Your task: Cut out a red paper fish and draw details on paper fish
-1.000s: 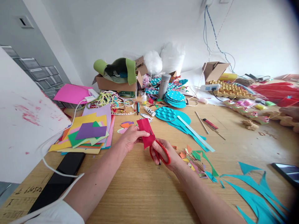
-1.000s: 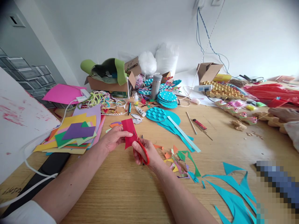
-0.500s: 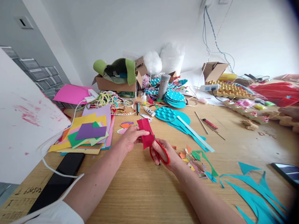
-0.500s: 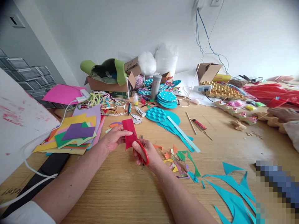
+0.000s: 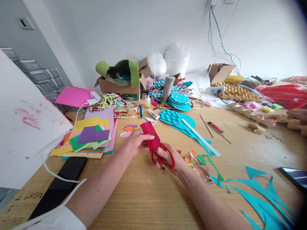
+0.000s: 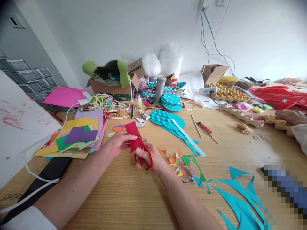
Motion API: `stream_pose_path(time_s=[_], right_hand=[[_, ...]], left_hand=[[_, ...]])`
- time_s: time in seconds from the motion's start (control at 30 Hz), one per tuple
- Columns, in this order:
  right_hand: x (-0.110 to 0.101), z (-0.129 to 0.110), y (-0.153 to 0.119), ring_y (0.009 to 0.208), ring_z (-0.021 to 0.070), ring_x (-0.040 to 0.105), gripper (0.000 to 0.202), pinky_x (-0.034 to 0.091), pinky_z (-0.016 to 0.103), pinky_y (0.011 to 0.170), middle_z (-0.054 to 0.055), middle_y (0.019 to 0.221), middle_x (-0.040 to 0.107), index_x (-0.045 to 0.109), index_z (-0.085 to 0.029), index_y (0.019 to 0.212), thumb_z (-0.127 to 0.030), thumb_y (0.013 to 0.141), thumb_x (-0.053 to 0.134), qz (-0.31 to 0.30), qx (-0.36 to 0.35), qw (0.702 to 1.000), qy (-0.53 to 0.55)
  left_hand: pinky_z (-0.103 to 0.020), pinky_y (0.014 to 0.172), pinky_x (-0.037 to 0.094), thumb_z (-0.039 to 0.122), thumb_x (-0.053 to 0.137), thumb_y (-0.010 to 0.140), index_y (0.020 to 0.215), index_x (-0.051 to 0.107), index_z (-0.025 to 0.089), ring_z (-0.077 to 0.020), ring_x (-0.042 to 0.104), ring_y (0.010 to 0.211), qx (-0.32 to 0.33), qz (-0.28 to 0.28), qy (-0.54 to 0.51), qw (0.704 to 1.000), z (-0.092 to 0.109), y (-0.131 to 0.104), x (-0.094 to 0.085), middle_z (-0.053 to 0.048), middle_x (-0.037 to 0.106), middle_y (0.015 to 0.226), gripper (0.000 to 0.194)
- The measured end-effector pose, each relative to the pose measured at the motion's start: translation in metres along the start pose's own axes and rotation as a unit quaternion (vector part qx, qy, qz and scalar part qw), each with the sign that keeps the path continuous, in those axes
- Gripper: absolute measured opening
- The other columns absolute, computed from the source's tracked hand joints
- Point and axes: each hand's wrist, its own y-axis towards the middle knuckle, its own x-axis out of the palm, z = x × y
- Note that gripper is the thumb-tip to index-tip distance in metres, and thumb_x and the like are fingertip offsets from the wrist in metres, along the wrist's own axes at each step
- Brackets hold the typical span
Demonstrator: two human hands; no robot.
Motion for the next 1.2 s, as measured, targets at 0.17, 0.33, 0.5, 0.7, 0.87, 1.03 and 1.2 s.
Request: stream_pose_path(time_s=[0.17,0.33,0.5,0.7,0.87,1.03,1.2], right_hand=[[0.001,-0.004,-0.001,0.043,0.0099,0.051,0.045,0.036,0.021,0.044,-0.001,0.052,0.060,0.055,-0.016,0.074,-0.054,0.065,0.078,-0.018,0.011,1.000,0.014],[0.001,-0.003,-0.001,0.051,0.0109,0.055,0.039,0.039,0.021,0.050,-0.001,0.058,0.062,0.056,-0.016,0.076,-0.045,0.066,0.080,-0.042,0.019,0.998,0.035],[0.000,-0.001,0.000,0.051,0.0109,0.053,0.039,0.040,0.022,0.050,-0.002,0.056,0.058,0.056,-0.016,0.075,-0.042,0.064,0.082,-0.033,0.028,0.998,0.036],[0.000,-0.002,0.001,0.046,0.0095,0.050,0.040,0.036,0.021,0.046,-0.004,0.056,0.055,0.055,-0.016,0.075,-0.044,0.063,0.082,-0.016,0.019,0.999,0.027],[0.002,-0.004,0.001,0.046,0.0097,0.050,0.043,0.034,0.021,0.044,-0.004,0.056,0.055,0.056,-0.016,0.079,-0.045,0.060,0.083,0.006,0.023,1.000,0.014],[0.002,-0.004,0.001,0.042,0.0083,0.048,0.042,0.034,0.020,0.043,-0.006,0.052,0.054,0.055,-0.016,0.078,-0.043,0.061,0.082,0.012,0.020,1.000,0.013],[0.003,-0.005,0.000,0.041,0.0090,0.046,0.044,0.034,0.021,0.041,-0.004,0.049,0.055,0.055,-0.016,0.076,-0.054,0.067,0.076,0.024,0.005,1.000,-0.018]], left_hand=[[-0.027,0.062,0.050,0.022,0.085,0.044,0.071,0.066,0.013,-0.0156,0.062,0.061,-0.002,0.017,-0.023,1.000,-0.003,0.001,0.000,-0.004,0.070,0.068,0.034],[-0.027,0.061,0.050,0.020,0.081,0.049,0.073,0.066,0.013,-0.0156,0.063,0.062,-0.007,0.022,-0.036,0.999,-0.004,0.000,0.002,-0.004,0.070,0.070,0.030],[-0.026,0.060,0.051,0.020,0.078,0.053,0.070,0.066,0.013,-0.0152,0.063,0.060,-0.003,0.021,-0.042,0.999,-0.005,0.001,0.003,-0.005,0.070,0.067,0.021],[-0.027,0.061,0.050,0.022,0.079,0.053,0.071,0.066,0.014,-0.0154,0.064,0.060,0.024,0.025,-0.041,0.999,-0.010,0.002,0.004,-0.004,0.070,0.068,0.024],[-0.029,0.065,0.051,0.026,0.081,0.053,0.076,0.067,0.014,-0.0173,0.065,0.066,0.034,0.018,-0.024,0.999,-0.011,0.001,0.004,-0.005,0.071,0.073,0.029],[-0.029,0.067,0.051,0.024,0.079,0.054,0.077,0.068,0.014,-0.0179,0.065,0.069,0.033,0.022,-0.018,0.999,-0.010,0.000,0.004,-0.006,0.071,0.076,0.028],[-0.028,0.066,0.049,0.023,0.078,0.054,0.073,0.067,0.014,-0.0166,0.064,0.068,0.031,0.022,-0.013,0.999,-0.009,-0.002,0.005,-0.006,0.070,0.076,0.024]])
